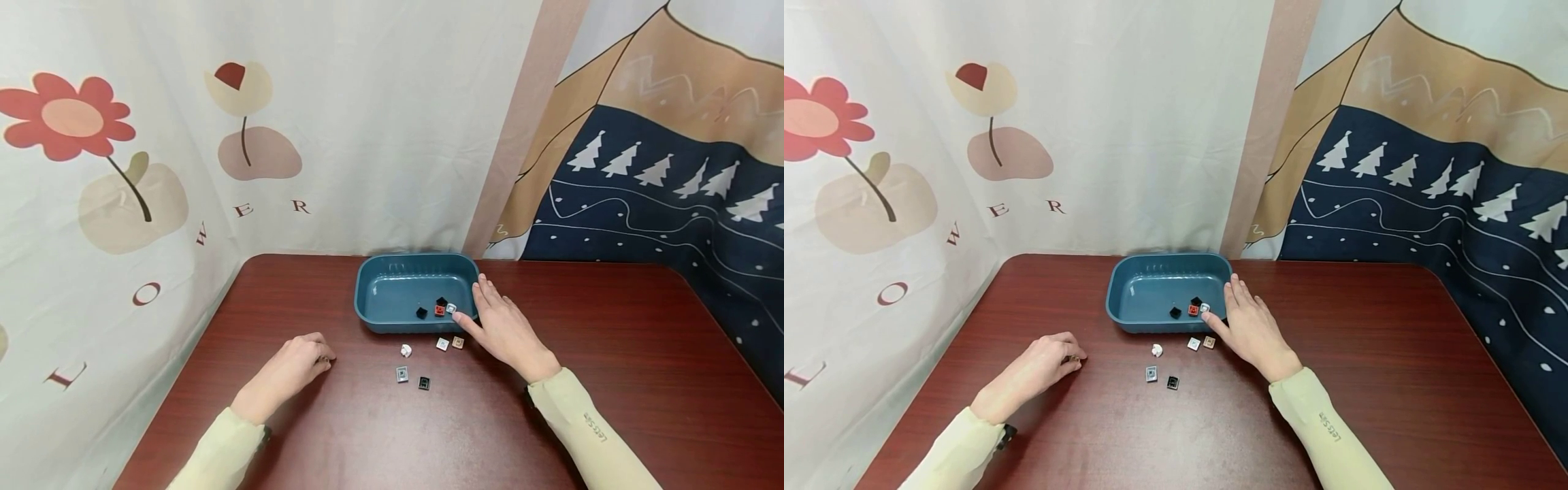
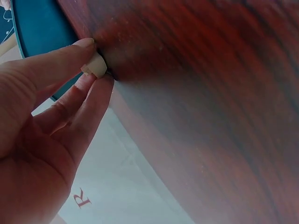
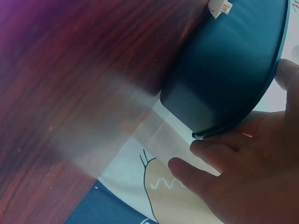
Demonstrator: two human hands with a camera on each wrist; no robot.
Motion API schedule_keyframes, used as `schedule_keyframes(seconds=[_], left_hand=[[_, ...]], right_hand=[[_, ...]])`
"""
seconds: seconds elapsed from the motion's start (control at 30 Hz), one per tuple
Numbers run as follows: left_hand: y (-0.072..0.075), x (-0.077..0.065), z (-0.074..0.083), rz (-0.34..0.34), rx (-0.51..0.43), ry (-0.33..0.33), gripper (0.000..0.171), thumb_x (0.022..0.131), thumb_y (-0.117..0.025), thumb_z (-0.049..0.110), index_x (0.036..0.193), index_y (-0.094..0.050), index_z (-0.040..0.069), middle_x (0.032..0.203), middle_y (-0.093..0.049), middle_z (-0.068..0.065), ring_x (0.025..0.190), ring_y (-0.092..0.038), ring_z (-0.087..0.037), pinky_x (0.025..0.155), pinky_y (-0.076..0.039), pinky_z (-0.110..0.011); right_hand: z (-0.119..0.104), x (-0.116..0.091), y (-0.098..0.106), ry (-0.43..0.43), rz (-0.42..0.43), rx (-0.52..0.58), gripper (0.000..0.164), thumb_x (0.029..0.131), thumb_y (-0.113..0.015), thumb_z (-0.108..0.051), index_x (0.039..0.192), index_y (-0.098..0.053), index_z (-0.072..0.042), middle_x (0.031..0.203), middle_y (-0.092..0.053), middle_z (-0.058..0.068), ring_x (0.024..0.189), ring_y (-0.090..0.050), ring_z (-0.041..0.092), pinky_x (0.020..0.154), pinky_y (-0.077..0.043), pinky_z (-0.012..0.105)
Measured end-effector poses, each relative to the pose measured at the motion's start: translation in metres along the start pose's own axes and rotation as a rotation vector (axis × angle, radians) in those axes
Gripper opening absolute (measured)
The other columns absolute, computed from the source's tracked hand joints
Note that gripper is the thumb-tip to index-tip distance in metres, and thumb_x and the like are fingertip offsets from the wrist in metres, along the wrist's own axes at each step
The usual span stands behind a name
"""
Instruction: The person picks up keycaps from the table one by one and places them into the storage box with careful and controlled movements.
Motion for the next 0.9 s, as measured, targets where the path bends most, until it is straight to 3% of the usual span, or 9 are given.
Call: schedule_keyframes(seconds=[0.17, 0.4, 0.9], left_hand=[[0.001, 0.001, 0.002, 0.037, 0.015, -0.025, 0.014, 0.075, -0.082, 0.004, 0.087, -0.077, 0.009, 0.085, -0.063, 0.003, 0.077, -0.065, -0.013, 0.069, -0.054, -0.026], [0.008, 0.008, 0.009, 0.165, 0.012, -0.114, 0.015, 0.075, -0.083, 0.006, 0.087, -0.076, 0.01, 0.085, -0.06, 0.004, 0.075, -0.06, -0.01, 0.068, -0.052, -0.025], [0.025, 0.029, 0.042, 0.308, -0.03, -0.17, 0.018, 0.078, -0.081, 0.009, 0.096, -0.077, 0.011, 0.093, -0.061, 0.004, 0.083, -0.057, -0.01, 0.073, -0.051, -0.026]], right_hand=[[0.0, 0.0, 0.001, -0.004, -0.003, 0.001, 0.089, 0.095, -0.038, -0.065, 0.147, -0.032, 0.006, 0.157, -0.019, 0.021, 0.142, -0.024, 0.035, 0.108, -0.028, 0.055], [-0.001, -0.001, 0.002, 0.002, 0.017, 0.008, 0.089, 0.095, -0.039, -0.065, 0.146, -0.034, 0.007, 0.156, -0.021, 0.022, 0.142, -0.025, 0.036, 0.107, -0.029, 0.056], [-0.001, -0.001, 0.001, 0.007, 0.012, 0.01, 0.088, 0.095, -0.04, -0.063, 0.146, -0.034, 0.008, 0.156, -0.021, 0.022, 0.142, -0.025, 0.035, 0.108, -0.029, 0.055]])
Point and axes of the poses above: each hand's wrist, its own x-axis towards the middle knuckle, its own y-axis out of the back of the hand, z = x × y, the point moved 1 cm from there along x, towards the middle knuckle
